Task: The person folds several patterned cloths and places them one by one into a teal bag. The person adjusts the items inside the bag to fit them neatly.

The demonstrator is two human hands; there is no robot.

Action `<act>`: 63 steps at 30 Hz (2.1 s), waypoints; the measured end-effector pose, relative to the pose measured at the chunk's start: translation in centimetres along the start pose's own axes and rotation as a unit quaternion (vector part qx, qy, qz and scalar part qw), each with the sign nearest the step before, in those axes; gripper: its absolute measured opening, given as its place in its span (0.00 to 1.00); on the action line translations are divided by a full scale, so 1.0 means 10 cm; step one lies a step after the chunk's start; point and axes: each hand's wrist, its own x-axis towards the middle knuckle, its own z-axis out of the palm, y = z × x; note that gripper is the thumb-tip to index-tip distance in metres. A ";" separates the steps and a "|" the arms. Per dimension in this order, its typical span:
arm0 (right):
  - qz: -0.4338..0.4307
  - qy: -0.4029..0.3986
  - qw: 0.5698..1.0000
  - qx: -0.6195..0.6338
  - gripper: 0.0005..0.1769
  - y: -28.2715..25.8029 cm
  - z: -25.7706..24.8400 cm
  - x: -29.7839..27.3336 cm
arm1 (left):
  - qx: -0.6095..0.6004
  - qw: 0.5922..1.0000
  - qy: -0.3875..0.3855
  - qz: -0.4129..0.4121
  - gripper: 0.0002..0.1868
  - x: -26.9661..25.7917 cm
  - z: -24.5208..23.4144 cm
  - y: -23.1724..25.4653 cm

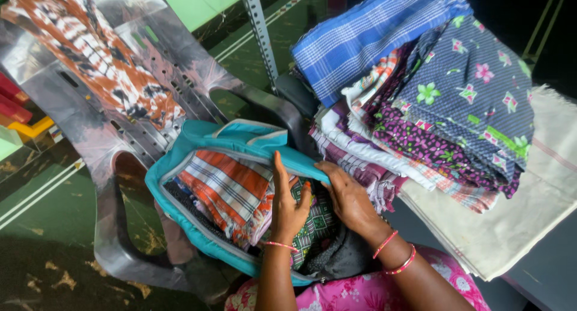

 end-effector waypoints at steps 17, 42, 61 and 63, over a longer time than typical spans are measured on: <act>0.049 -0.201 0.967 0.150 0.33 0.11 -0.23 0.03 | 0.171 0.961 0.157 -0.150 0.48 -0.02 -0.01 0.15; 0.181 0.134 0.952 0.209 0.11 0.28 -0.93 -0.02 | 0.088 0.948 0.294 0.081 0.27 -0.01 -0.27 0.19; 0.237 0.217 0.911 0.259 0.12 0.53 -1.39 -0.18 | 0.175 0.949 0.247 0.088 0.21 -0.09 -0.18 -0.06; 0.242 0.193 0.933 0.184 0.12 0.54 -1.29 -0.15 | 0.164 0.955 0.235 0.078 0.21 -0.09 -0.16 -0.05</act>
